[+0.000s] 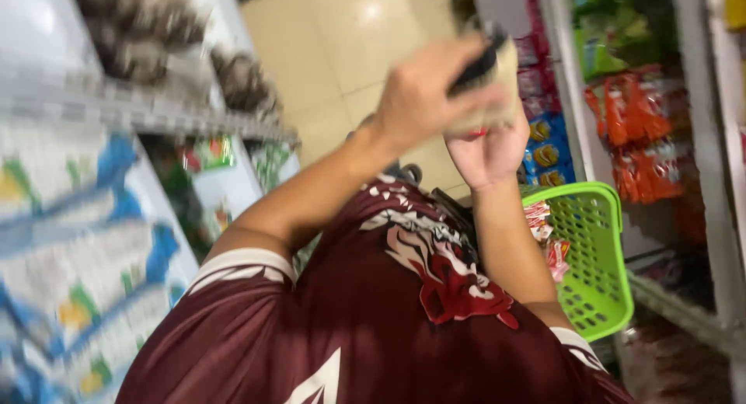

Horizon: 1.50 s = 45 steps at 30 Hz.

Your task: Stocking and organizing small red boxes of dye wax onto store shelves from a basket.

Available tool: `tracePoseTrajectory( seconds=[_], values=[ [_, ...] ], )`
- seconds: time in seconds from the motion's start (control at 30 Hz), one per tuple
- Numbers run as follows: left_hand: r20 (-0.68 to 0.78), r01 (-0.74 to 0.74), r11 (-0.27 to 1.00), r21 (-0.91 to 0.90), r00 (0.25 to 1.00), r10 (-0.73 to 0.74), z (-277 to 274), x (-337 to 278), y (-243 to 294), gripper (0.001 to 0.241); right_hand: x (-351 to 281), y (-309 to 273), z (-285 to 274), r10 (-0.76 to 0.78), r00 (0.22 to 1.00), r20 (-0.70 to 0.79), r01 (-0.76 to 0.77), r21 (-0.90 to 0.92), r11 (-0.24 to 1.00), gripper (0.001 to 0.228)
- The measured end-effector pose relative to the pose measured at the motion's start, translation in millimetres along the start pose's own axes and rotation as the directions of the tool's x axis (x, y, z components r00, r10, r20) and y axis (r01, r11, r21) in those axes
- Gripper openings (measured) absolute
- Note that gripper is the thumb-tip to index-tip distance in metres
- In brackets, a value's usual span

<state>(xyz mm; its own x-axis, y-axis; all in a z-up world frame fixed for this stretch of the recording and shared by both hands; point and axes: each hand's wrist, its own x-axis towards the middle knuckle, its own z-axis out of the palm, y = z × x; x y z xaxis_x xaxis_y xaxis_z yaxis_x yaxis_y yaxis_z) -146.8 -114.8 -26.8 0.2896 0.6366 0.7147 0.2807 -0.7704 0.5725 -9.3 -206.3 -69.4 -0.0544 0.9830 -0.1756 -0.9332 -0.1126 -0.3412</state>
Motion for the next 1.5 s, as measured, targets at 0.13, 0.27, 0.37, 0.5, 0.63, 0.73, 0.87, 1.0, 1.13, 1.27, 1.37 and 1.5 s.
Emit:
tracePoseTrajectory(
  seconds=[0.13,0.27,0.37,0.5,0.63,0.73,0.87,1.0,1.13,1.27,1.37,1.5],
  values=[
    [0.153,-0.099,0.985,-0.142,0.981,0.121,35,11,-3,0.051,-8,-10,4,-0.236,0.963,-0.132,0.233,-0.036,0.972,0.048],
    [0.108,-0.048,0.985,-0.167,0.992,0.067,52,58,-23,0.056,-12,-11,-4,-0.250,0.929,-0.271,0.274,0.053,0.960,0.035],
    [0.225,0.020,0.960,-0.280,0.973,0.045,62,72,-33,0.058,-2,-5,0,-0.374,0.878,-0.300,0.400,0.028,0.916,0.042],
    [0.347,0.088,0.870,-0.485,0.933,0.099,90,60,-49,0.056,-5,-2,-27,-0.559,0.760,-0.332,0.573,-0.065,0.817,0.041],
    [0.493,0.068,0.781,-0.621,0.809,0.321,72,72,-42,0.055,3,9,-44,-0.635,0.579,-0.511,0.689,-0.109,0.717,0.058],
    [0.534,-0.013,0.770,-0.638,0.713,0.455,105,63,-50,0.058,9,22,-50,-0.699,0.474,-0.535,0.750,-0.169,0.639,0.051],
    [0.520,-0.007,0.768,-0.640,0.732,0.440,113,87,-31,0.059,7,38,-15,-0.766,0.239,-0.596,0.686,-0.455,0.568,0.036],
    [0.533,0.063,0.647,-0.760,0.629,0.566,105,80,-3,0.054,-17,36,-17,-0.896,0.018,-0.443,0.613,-0.703,0.360,0.045],
    [0.447,0.051,0.478,-0.877,0.451,0.773,96,64,23,0.054,-44,13,10,-0.955,-0.117,-0.271,0.395,-0.895,0.205,0.051],
    [0.408,-0.023,0.469,-0.883,0.458,0.790,109,57,52,0.058,-79,10,-18,-0.975,-0.132,-0.178,0.462,-0.881,0.098,0.038],
    [0.469,0.087,0.497,-0.863,0.503,0.726,118,49,77,0.058,-111,19,-31,-0.970,-0.109,-0.217,0.736,-0.674,0.068,0.047],
    [0.599,0.316,0.511,-0.800,0.482,0.640,107,34,122,0.050,-163,17,-14,-0.883,-0.170,-0.438,0.812,-0.570,0.127,0.058]
  ],
)
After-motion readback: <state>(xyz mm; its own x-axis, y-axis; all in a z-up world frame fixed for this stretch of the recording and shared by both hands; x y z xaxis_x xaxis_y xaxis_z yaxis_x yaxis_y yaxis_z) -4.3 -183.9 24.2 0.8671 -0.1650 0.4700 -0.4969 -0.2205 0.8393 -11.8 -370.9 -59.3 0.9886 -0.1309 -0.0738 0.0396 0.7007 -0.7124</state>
